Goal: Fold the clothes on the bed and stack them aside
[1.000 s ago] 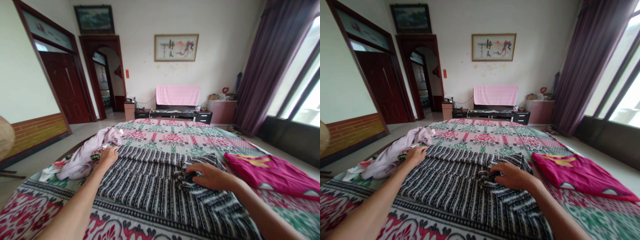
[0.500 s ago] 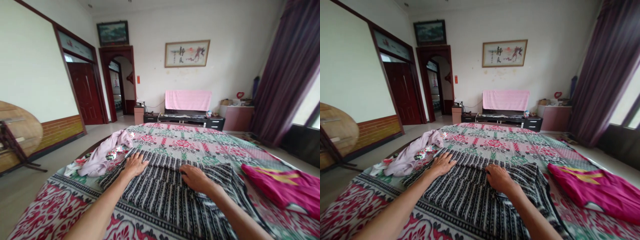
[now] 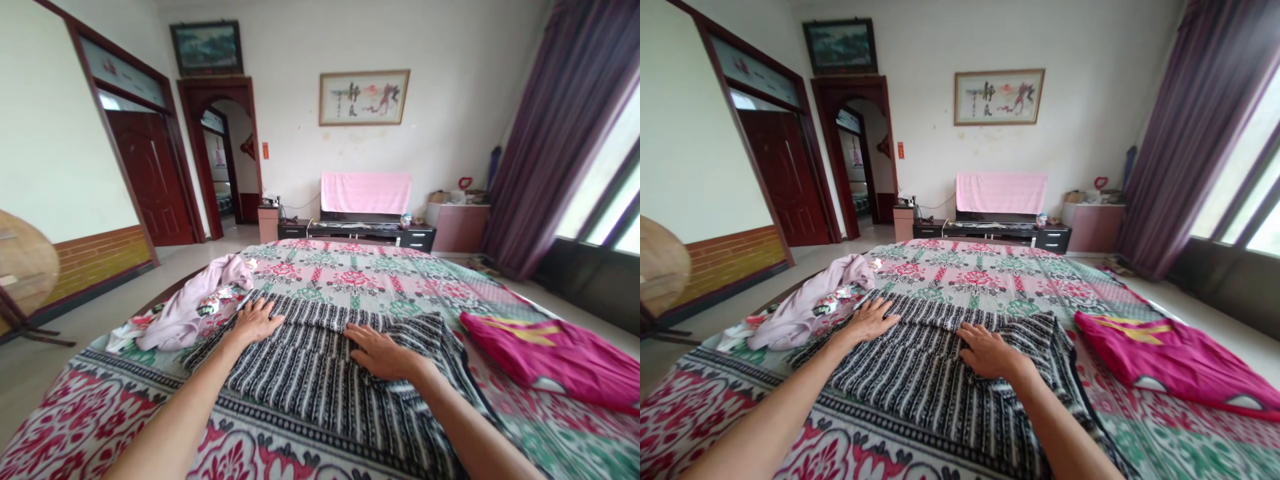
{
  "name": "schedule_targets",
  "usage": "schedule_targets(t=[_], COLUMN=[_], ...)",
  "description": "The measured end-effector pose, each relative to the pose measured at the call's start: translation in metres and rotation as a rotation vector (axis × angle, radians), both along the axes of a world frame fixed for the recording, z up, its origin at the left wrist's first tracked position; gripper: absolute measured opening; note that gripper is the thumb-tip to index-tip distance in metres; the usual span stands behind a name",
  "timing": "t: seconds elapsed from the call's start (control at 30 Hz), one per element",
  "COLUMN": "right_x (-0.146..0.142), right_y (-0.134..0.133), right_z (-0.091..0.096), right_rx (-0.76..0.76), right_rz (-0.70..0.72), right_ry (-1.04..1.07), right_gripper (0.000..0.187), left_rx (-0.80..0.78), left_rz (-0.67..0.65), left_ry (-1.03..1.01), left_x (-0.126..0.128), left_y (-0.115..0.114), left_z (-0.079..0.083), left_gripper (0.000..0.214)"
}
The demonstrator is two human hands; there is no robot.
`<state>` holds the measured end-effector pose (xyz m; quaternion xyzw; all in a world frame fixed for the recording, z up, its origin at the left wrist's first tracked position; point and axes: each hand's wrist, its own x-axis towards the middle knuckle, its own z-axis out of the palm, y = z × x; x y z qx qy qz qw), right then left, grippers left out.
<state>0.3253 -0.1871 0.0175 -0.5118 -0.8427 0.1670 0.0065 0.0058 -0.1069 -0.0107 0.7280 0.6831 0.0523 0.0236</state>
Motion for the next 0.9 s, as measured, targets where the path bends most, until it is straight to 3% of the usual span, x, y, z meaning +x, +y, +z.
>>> schedule_targets(t=[0.3,0.67,0.8,0.9], right_x=[-0.005,-0.006,-0.007,-0.008], right_y=[-0.002,-0.004,-0.006,-0.011], right_z=[0.005,-0.007,-0.014,-0.021], right_rx=[-0.014,0.036,0.138,0.261], right_rz=[-0.022,-0.044,-0.068,-0.089], right_ry=[-0.028,-0.024,0.039,0.125], right_gripper=[0.065,0.062,0.057,0.051], left_rx=[-0.018,0.147,0.154,0.161], left_rz=[-0.032,-0.038,0.003,-0.047], left_ry=[-0.011,0.027,0.019,0.001], left_x=[-0.006,-0.001,0.01,0.03], left_y=[0.001,-0.01,-0.016,-0.022], left_z=[0.002,-0.002,0.004,0.005], left_gripper=[0.074,0.062,0.057,0.052])
